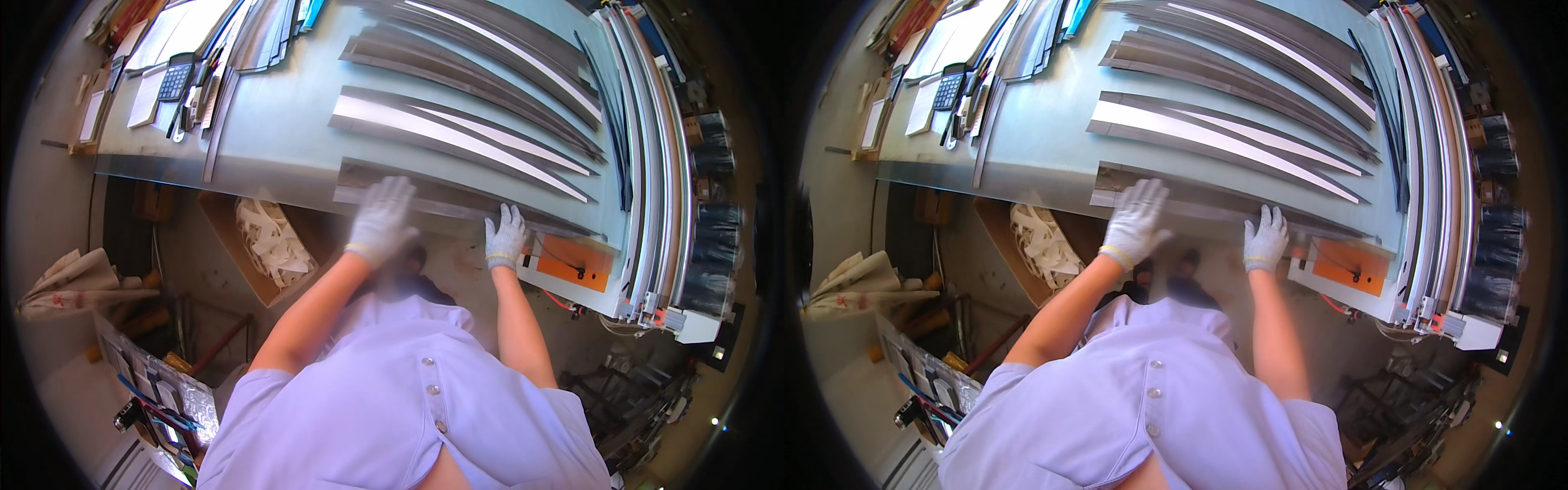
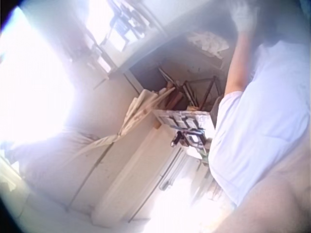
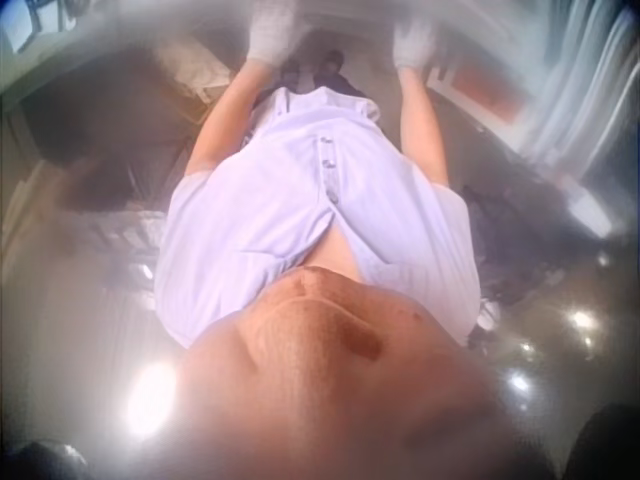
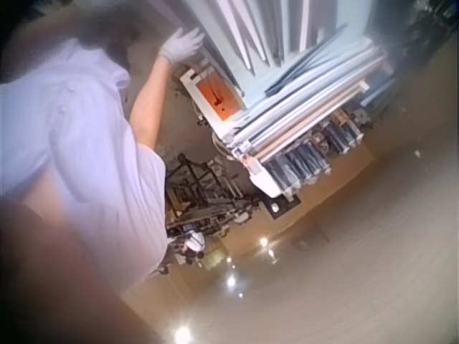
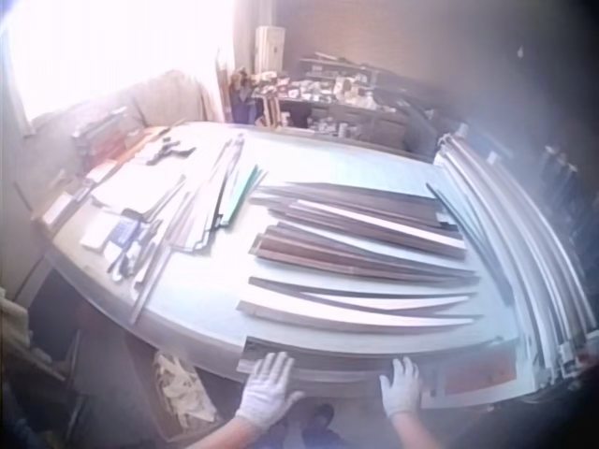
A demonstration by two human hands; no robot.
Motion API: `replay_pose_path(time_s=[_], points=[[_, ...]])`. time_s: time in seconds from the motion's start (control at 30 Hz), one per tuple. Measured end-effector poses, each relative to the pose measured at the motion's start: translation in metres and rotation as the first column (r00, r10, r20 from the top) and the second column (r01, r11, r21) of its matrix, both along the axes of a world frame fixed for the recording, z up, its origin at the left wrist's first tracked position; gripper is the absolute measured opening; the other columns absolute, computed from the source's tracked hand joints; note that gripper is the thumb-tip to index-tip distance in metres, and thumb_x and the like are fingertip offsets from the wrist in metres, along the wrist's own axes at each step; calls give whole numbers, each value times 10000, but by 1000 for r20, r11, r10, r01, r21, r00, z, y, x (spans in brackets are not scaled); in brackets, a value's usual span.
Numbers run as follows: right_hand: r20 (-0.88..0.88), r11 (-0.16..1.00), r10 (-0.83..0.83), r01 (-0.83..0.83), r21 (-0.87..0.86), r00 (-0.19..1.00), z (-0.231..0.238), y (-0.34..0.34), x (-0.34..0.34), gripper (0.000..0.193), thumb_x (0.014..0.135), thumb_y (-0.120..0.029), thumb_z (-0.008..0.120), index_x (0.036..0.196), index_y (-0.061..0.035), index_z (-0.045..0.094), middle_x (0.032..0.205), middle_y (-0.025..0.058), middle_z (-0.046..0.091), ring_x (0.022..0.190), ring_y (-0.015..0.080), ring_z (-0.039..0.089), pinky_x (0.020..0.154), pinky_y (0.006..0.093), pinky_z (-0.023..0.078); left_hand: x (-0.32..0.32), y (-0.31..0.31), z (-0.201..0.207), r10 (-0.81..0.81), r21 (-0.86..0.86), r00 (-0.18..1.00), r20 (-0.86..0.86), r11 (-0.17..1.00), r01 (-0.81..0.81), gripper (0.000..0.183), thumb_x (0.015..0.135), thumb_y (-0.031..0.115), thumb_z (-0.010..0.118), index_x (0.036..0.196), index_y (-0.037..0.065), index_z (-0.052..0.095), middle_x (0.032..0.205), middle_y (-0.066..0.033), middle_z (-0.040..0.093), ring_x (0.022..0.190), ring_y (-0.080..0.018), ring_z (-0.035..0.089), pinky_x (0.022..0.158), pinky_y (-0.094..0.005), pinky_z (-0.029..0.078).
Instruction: The person applies long strips of white adhesive tape to several metal profiles on a workbench by hand.
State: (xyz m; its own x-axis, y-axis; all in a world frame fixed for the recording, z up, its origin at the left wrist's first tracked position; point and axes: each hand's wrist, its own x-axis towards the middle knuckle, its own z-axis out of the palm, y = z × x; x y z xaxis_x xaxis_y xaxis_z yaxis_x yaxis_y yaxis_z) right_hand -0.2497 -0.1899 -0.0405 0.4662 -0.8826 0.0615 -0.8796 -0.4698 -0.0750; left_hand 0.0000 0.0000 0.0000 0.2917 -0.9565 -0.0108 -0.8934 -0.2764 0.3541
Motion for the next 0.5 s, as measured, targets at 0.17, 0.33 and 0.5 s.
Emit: replay_pose_path(time_s=[0.17,0.33,0.5], points=[[-22,1000,4,-4,9,1000,-1,11,-9,587,934,-413,677,1435,-131,560,1505,162,495,1355,387,467,1107,530,404,8,-5,-9,-6,76,999,-53,997,10,889,943,505,620,1622,70,246,1699,-154,209,1581,-308,165,1281,-462,106],[-1,1000,15,-15,20,1000,7,7,-4,579,947,-406,658,1443,-126,553,1515,161,494,1371,385,458,1117,529,392,73,27,-9,232,164,966,114,955,-249,858,979,497,572,1642,103,196,1714,-107,186,1582,-289,168,1276,-467,112],[-8,1000,9,-9,6,1000,3,1,-1,582,942,-398,656,1445,-126,551,1517,157,495,1374,385,456,1119,529,389,133,54,-15,401,146,891,214,888,-435,835,1000,541,511,1624,59,237,1703,-135,214,1569,-321,205,1268,-490,121]])
